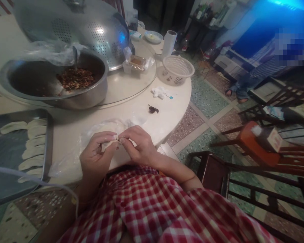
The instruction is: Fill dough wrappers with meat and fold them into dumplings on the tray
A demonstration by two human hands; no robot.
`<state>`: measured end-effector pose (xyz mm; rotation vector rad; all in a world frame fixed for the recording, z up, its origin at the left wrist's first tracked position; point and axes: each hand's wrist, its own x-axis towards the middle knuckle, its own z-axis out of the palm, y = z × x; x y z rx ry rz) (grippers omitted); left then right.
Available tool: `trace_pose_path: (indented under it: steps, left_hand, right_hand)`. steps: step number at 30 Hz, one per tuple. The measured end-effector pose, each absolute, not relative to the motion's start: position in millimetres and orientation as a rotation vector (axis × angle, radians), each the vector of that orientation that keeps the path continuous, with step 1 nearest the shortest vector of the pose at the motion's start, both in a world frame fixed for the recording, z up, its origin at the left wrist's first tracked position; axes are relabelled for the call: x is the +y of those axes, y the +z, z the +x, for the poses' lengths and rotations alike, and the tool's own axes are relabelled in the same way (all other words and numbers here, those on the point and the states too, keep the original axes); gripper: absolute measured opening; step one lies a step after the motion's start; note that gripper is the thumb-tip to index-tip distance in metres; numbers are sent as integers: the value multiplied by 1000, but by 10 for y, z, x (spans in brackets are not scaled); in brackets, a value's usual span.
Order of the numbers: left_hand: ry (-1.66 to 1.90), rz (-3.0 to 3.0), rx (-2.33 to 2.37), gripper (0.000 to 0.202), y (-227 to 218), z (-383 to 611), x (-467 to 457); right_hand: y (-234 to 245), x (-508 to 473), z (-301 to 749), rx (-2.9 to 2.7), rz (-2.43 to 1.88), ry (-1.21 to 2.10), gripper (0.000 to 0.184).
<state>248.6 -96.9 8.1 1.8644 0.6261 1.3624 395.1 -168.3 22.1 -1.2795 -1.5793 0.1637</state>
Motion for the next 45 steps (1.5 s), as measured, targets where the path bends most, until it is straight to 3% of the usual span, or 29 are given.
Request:
trace_pose_path:
  steps: [11, 18, 45]
  left_hand:
    - [1312, 1916, 688, 10, 93, 2465, -977]
    - [1310, 1655, 722, 5, 80, 2494, -994]
    - [1288, 2022, 703, 4, -3, 2522, -962]
  right_hand:
    - [284, -1675, 4003, -1701, -1197, -76, 29]
    - [258, -1801, 4020, -1497, -1322, 68, 22]
    - [248, -1759, 4136, -1431, -1482, 423, 17]
